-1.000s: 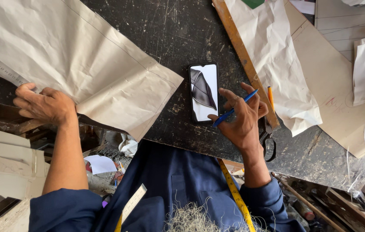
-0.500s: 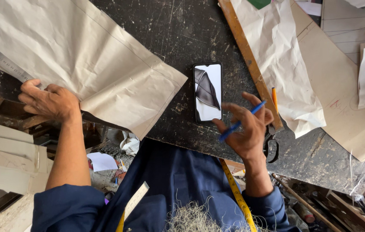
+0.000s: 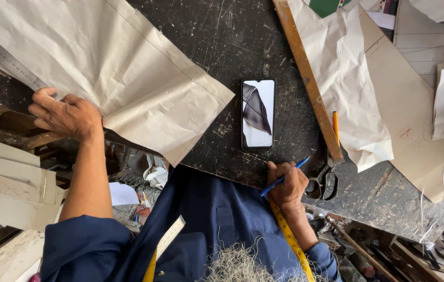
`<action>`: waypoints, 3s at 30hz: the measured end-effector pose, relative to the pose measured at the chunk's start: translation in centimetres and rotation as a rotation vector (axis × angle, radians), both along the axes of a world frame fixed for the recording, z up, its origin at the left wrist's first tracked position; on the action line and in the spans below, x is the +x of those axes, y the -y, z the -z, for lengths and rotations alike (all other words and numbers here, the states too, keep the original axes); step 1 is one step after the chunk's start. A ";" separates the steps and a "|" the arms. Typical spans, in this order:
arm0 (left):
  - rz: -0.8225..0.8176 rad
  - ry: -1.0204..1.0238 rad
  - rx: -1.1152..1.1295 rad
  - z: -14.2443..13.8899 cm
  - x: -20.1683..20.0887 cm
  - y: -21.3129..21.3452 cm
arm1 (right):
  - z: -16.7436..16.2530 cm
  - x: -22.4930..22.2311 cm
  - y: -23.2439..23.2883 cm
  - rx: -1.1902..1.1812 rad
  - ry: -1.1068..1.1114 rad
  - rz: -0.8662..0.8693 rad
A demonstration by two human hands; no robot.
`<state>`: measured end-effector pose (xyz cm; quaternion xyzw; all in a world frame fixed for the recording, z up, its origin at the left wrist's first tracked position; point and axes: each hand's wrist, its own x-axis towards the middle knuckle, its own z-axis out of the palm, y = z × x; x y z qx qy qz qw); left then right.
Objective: The person draws a garment pattern on a large sheet of paper using a wooden ruler, a metal ruler, and a blue pen. They repeatedly measure and mark lines, occasionally referencing a smartphone displaying a garment image for guidance.
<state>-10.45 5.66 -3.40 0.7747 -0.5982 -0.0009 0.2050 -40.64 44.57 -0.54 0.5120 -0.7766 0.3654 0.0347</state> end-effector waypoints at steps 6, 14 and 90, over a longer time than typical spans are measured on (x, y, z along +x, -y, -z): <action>-0.033 -0.003 0.074 -0.5 -0.1 0.1 | -0.4 -0.1 0.0 0.038 -0.003 0.039; -0.046 -0.014 0.099 -1.4 -0.2 -0.2 | -0.8 0.5 -0.1 0.042 -0.018 0.030; 1.094 0.167 0.184 -3.7 -2.4 -13.4 | -10.6 -3.4 1.6 0.165 0.346 0.330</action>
